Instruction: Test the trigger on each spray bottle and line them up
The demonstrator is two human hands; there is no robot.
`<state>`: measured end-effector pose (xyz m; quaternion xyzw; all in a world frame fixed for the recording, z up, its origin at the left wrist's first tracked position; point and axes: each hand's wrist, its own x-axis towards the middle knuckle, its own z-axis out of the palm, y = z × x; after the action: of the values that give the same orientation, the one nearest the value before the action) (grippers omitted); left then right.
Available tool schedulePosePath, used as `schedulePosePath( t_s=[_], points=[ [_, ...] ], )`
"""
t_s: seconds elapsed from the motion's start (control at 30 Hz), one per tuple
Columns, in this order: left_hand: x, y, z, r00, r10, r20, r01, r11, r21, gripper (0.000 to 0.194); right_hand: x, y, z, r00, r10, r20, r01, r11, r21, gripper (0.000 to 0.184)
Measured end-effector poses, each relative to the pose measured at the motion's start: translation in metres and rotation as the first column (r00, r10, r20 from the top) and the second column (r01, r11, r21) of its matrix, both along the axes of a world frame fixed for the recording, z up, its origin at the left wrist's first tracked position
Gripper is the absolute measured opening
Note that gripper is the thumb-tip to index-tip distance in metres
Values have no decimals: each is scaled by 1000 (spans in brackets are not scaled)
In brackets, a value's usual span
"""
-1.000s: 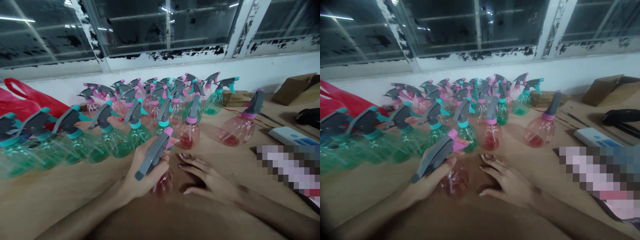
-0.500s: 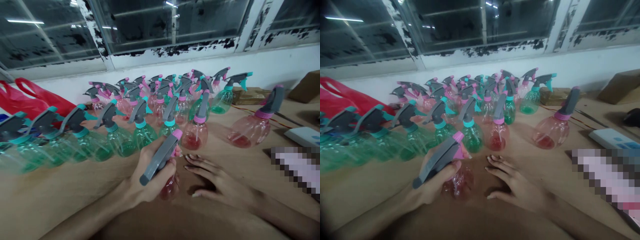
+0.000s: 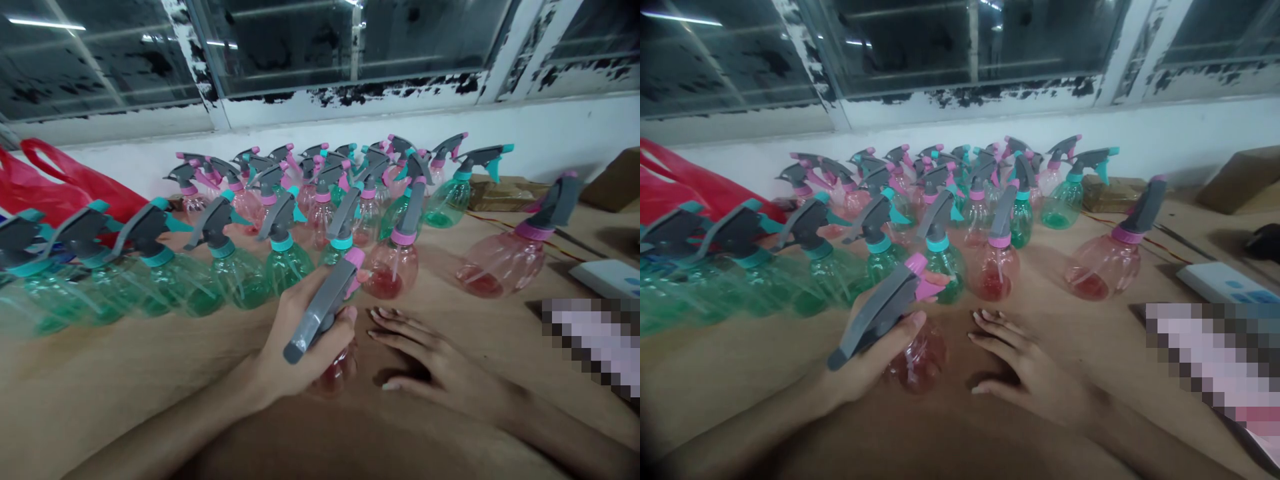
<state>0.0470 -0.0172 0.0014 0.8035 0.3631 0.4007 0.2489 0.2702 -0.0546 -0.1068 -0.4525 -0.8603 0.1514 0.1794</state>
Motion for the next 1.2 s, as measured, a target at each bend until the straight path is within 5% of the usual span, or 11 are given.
schedulePosePath(
  t_s=[0.47, 1.2],
  points=[
    [-4, 1, -5, 999, -49, -19, 50, 993, 106, 25, -1, -1, 2, 1000, -4, -6, 4, 1000, -20, 57],
    [-3, 0, 0, 999, -34, -22, 36, 995, 90, 17, 0, -1, 5, 998, 8, -60, -10, 1000, -25, 55]
  ],
)
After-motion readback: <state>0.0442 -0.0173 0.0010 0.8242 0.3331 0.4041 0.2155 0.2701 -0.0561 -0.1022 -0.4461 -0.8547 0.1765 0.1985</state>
